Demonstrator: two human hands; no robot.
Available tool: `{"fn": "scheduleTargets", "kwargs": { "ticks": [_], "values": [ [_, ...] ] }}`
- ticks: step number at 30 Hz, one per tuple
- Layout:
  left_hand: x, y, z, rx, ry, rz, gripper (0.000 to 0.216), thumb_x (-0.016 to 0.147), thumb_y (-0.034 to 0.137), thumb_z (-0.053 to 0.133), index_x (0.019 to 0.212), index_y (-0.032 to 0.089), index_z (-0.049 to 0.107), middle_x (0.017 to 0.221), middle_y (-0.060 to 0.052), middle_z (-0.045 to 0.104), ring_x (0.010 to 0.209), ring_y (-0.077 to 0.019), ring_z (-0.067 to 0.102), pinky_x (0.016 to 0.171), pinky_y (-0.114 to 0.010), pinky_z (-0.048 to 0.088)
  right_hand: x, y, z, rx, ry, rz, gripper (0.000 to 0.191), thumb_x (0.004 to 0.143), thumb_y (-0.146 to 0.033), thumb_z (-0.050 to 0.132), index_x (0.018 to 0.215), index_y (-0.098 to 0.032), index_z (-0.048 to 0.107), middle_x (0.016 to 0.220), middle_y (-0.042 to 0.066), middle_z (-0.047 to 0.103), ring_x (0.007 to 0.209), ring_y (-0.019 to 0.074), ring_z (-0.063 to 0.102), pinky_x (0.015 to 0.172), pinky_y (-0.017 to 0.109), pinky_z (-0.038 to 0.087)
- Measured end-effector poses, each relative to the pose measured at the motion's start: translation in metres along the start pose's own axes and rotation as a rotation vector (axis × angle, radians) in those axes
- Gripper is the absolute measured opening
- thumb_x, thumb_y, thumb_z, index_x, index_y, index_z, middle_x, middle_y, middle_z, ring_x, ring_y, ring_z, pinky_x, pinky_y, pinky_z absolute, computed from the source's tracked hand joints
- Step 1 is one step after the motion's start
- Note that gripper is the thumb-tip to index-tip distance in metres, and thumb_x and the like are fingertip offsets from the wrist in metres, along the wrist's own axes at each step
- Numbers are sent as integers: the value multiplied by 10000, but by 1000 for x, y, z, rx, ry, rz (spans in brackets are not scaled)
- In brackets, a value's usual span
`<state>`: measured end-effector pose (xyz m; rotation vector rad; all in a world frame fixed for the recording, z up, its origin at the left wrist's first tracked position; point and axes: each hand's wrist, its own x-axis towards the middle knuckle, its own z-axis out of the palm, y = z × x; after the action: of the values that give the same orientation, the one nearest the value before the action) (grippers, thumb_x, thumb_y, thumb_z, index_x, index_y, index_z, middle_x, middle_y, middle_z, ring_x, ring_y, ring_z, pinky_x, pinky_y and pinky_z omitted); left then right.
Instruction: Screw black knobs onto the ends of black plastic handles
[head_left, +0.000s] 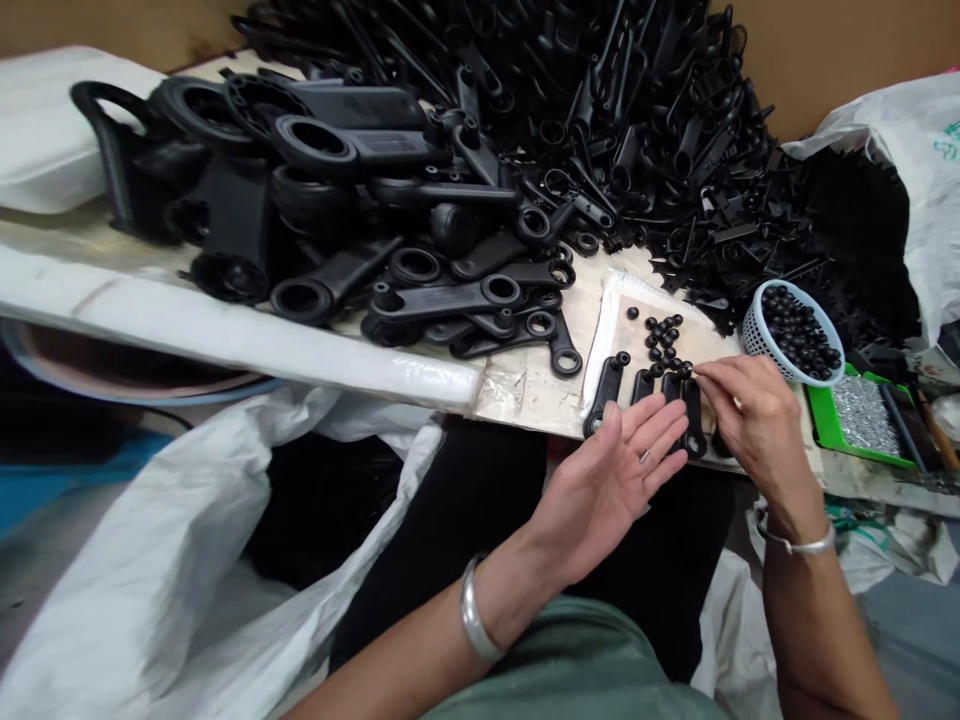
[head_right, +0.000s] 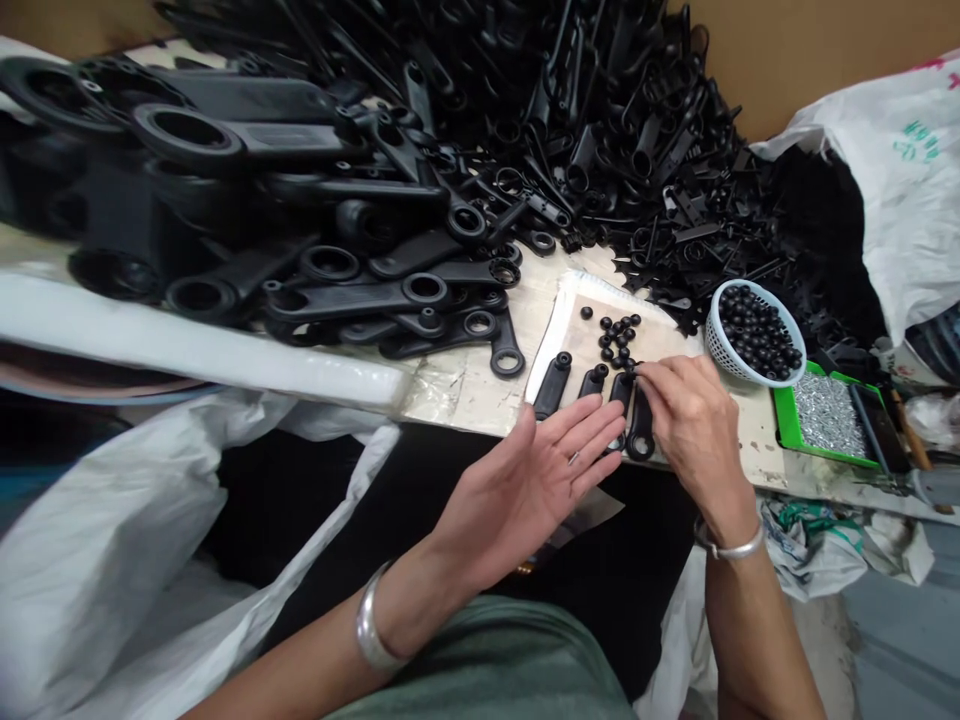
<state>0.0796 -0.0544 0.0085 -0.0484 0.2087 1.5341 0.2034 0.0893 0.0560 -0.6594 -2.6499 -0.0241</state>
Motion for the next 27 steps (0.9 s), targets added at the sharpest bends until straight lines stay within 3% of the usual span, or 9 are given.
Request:
{"fn": "scheduleTargets", "kwargs": {
  "ticks": [2,5,12,21,25,27],
  "values": [
    [0,1,0,-1,-12,7,595,1038,457,326,1528,121,314,1543,-143,410,1467,-260,317,1200,-422,264,-7,-8,-11,167,10,41,115,963,-193,575,993,-206,685,922,50,699,855,190,621,775,331,494],
    [0,0,1,-8,-28,20,616,1040,472,295,1538,109,278,1557,-140,388,1466,-244,321,1195,-397,272,-21,-30,-19,382,-80,80,99,947,-171,601,972,-223,681,893,19,694,811,150,644,724,278,516],
    [-3,-3,1,72,-47,48,655,1031,494,321,1561,125,209,1599,-98,316,1495,-188,246,1201,-306,230,-41,-71,7,300,-11,153,105,961,-145,558,953,-198,649,837,40,686,757,158,641,720,299,534],
    [-3,-1,-4,136,-78,68,724,995,571,397,1556,147,225,1621,-70,273,1516,-182,170,1224,-323,182,-39,-71,10,419,-125,193,93,958,-156,554,932,-198,632,853,25,672,781,157,635,728,280,501],
    [-3,1,-7,136,-69,88,728,956,607,478,1523,180,319,1606,-62,312,1510,-197,201,1229,-348,187,-33,-66,4,527,-173,239,124,938,-166,578,828,-202,624,791,0,654,715,135,613,679,251,482],
    [-3,2,-8,135,-66,113,670,945,599,513,1476,204,408,1586,-58,357,1501,-207,235,1225,-362,212,-25,-56,1,530,-129,273,115,929,-192,599,820,-204,637,785,-4,663,686,131,607,637,242,474]
  ]
}}
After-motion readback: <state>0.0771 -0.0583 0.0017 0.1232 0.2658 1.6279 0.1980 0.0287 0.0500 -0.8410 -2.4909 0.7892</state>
